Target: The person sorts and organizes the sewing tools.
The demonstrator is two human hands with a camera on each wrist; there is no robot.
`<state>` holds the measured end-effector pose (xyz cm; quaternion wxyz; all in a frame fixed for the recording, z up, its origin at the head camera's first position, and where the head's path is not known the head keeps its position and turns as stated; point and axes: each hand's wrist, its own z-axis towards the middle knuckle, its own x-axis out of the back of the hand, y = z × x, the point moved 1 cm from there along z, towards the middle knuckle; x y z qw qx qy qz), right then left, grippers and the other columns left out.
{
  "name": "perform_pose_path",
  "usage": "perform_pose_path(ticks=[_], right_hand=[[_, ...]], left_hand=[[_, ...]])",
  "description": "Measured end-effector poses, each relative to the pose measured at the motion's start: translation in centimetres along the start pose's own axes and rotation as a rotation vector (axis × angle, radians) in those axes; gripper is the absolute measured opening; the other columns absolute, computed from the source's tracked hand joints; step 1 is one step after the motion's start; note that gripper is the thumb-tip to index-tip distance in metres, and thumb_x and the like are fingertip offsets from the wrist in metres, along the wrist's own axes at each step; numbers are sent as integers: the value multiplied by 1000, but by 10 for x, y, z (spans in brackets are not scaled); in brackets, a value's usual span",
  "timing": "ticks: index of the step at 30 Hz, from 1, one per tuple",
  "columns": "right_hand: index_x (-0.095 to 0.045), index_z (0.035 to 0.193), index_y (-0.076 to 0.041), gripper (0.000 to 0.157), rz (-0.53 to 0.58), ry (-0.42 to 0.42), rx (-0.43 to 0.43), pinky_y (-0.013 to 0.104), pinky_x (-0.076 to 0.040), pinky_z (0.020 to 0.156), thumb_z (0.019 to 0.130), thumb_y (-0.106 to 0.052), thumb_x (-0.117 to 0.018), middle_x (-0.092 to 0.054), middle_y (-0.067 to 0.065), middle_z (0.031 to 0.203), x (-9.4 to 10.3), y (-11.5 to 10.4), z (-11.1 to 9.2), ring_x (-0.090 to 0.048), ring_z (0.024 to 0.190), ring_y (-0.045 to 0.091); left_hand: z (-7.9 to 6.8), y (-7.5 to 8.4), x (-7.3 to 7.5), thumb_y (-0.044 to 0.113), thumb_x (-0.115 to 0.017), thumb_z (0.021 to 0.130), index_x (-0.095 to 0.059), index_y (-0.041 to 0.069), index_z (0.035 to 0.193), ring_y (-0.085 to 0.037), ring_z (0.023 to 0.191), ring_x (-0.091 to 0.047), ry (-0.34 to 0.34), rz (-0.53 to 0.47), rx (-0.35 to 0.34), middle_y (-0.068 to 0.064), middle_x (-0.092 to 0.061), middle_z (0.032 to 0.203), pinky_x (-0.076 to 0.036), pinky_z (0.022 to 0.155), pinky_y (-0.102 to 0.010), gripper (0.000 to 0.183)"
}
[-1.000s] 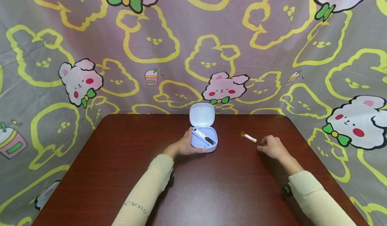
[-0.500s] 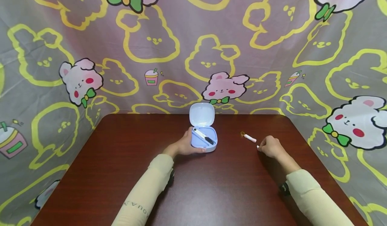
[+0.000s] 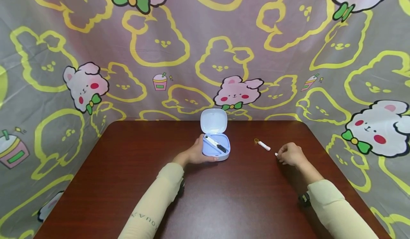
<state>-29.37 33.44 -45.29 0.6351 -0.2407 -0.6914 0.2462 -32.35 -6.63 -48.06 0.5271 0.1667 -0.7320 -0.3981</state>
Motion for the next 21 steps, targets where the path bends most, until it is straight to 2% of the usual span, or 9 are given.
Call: perform_pose_path(ticks=[5,12,16,21], right_hand=[[-68,87,8,6,46,26,-11,33,-58,59,90,3,-65,-72,14,76,7,3,-1,-70,66,21],[-67,98,12,13,148,51,19,32,-59,64,96,-1,-64,-74,19,84,14,-1,-1,-71,72,22],[-66,101,13,16,201,34,78,32,-59,66,96,-2,-66,-74,21,87,14,-6,1,-71,72,19],[-65,104,18,18,288,-27,123,35,-60,69,95,2,-66,-73,25,91,10,-13,3,-71,75,20]], left_hand=[[1,-1,0,51,-87,77,-4,9,161,-31,137,-35,6,2,-16,-19,-27,154,-36,115,-47,125],[1,-2,-1,49,-88,77,-5,8,160,-31,138,-35,14,13,-34,-20,-28,154,-35,115,-46,124],[1,-2,0,50,-87,77,-4,8,161,-31,138,-35,11,16,-24,-20,-27,154,-35,115,-47,125],[2,-3,-1,51,-87,77,-5,9,160,-30,136,-36,9,8,-29,-19,-29,153,-37,114,-46,124]])
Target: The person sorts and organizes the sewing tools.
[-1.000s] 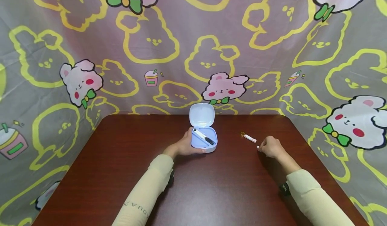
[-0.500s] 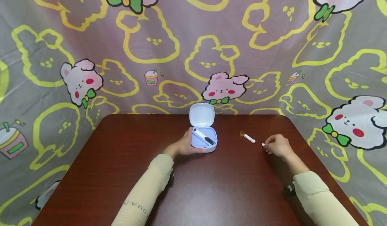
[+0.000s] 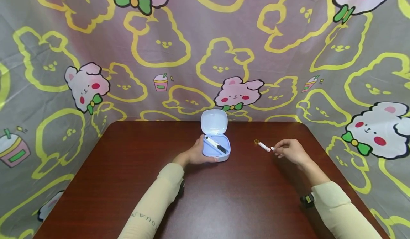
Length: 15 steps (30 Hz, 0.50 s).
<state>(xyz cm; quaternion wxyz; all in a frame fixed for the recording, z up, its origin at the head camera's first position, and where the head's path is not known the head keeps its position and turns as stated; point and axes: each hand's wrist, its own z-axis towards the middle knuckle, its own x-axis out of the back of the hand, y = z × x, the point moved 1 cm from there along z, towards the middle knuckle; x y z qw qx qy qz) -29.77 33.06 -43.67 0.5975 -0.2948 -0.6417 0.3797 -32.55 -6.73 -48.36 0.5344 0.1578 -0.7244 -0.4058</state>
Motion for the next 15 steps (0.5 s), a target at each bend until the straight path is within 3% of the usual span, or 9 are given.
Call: perform_pose_path(ticks=[11,15], right_hand=[[-65,102,19,15,112,-73,6,46,-60,80,95,5,-66,-70,31,97,-20,-13,2,-74,87,36],[-67,102,18,15,119,-93,22,45,-61,78,94,5,-67,-69,32,99,-29,-20,3,-73,84,33]], left_hand=[[-1,1,0,50,-87,76,-5,8,160,-30,135,-37,1,-4,2,-19,-30,151,-37,113,-46,125],[0,0,0,50,-88,76,-5,8,160,-30,135,-37,0,-6,0,-19,-30,151,-37,113,-46,124]])
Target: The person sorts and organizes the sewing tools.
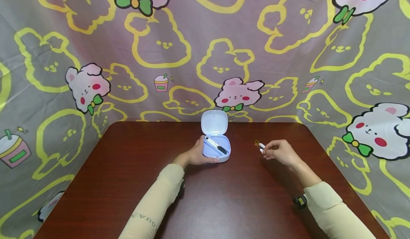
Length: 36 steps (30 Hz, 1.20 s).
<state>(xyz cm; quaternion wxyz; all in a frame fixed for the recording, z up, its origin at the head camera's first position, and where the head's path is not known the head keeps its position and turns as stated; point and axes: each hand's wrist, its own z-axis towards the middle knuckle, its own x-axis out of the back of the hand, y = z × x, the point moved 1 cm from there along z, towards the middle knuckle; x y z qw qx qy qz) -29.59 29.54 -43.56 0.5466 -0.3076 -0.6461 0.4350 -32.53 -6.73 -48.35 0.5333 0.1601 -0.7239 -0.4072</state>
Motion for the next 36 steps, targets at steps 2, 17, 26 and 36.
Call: perform_pose_path(ticks=[2,17,26,36], right_hand=[[-68,101,17,14,6,-8,10,43,-61,75,94,4,-68,-70,30,98,-5,-2,1,-73,81,29],[-72,95,11,9,-3,-40,61,42,-61,69,90,3,-72,-71,22,89,-43,-15,14,-70,75,26],[-74,94,3,6,-70,-47,71,50,-60,72,91,-2,-75,-71,25,86,-62,-28,23,-69,73,31],[-74,93,3,6,-73,-72,102,43,-61,69,90,-3,-75,-71,25,87,-78,-34,32,-69,73,28]], left_hand=[[0,-1,0,51,-88,76,-5,9,160,-30,135,-37,-2,-2,5,-19,-30,151,-37,113,-47,125],[-1,-3,-2,53,-87,76,-4,10,160,-29,135,-37,-5,-4,14,-18,-30,150,-38,113,-48,126],[6,-8,-3,51,-87,76,-1,11,160,-29,138,-35,-3,18,-11,-19,-27,153,-36,114,-45,126],[9,-12,-5,53,-87,74,-7,9,157,-30,134,-38,20,23,-55,-20,-31,148,-37,112,-46,124]])
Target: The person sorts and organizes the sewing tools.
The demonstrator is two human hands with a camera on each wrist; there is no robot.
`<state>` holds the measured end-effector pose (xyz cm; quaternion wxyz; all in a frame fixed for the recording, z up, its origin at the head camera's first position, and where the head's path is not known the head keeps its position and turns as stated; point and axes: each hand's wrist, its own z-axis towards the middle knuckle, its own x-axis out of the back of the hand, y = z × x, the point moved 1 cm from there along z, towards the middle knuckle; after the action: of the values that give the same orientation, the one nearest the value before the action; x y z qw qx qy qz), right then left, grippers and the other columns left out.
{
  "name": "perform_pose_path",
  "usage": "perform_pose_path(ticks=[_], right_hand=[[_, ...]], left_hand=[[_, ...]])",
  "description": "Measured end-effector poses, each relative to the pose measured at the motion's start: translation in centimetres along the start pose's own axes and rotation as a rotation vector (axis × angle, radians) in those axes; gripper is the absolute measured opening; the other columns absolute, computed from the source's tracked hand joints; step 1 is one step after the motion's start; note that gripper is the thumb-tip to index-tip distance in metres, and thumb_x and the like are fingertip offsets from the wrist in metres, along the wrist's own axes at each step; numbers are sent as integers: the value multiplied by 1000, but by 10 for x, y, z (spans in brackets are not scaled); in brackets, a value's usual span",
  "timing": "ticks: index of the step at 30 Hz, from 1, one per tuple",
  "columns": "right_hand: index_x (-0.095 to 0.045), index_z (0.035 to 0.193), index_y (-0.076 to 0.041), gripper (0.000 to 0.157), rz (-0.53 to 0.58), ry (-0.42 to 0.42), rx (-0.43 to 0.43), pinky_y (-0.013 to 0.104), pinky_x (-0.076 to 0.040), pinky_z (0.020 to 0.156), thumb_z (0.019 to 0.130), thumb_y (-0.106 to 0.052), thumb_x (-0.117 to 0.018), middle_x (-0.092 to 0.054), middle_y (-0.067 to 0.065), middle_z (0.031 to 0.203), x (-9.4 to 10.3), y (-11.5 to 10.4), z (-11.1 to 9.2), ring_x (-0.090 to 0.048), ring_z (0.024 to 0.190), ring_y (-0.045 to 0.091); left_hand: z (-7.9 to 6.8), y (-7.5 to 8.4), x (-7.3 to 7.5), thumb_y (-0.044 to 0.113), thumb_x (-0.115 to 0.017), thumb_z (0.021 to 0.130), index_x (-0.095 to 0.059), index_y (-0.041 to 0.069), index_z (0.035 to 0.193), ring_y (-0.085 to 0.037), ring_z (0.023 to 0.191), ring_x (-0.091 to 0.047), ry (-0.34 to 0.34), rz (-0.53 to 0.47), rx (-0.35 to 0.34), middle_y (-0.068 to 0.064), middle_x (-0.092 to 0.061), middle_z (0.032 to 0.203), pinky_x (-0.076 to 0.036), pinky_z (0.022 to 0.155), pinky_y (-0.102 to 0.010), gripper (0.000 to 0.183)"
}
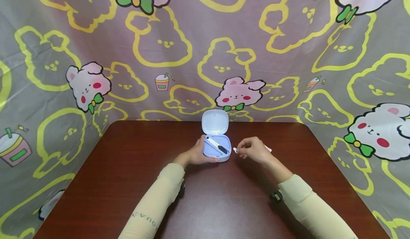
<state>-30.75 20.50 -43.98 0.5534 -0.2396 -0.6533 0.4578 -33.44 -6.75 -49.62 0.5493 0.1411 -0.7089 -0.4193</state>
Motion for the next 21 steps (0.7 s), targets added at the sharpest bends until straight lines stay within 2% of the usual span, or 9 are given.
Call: perform_pose_path(ticks=[6,10,18,21], right_hand=[[-74,93,2,5,-21,-10,-3,48,-61,72,90,-2,-74,-71,23,87,-8,-5,6,-70,75,33],[-74,93,4,5,-29,-13,18,48,-61,71,90,-1,-73,-71,23,86,-12,-10,9,-70,74,34],[-74,90,0,4,-56,-13,24,49,-61,69,89,-3,-76,-69,11,77,-26,-16,16,-69,70,32],[-74,88,-1,4,-79,-10,50,43,-60,64,89,-4,-76,-69,7,75,-31,-17,19,-68,68,32]], left_hand=[[-3,5,1,54,-86,75,-6,11,157,-29,134,-38,-16,13,41,-17,-30,150,-37,113,-45,122],[-5,10,4,55,-86,75,-8,10,157,-30,133,-38,-16,1,49,-18,-31,149,-37,113,-48,121],[2,-1,0,54,-87,74,-8,13,156,-28,131,-40,-13,7,31,-17,-32,146,-38,111,-43,121],[4,-4,-1,54,-88,73,-8,13,157,-29,131,-40,-14,-11,34,-18,-32,146,-38,111,-44,123]])
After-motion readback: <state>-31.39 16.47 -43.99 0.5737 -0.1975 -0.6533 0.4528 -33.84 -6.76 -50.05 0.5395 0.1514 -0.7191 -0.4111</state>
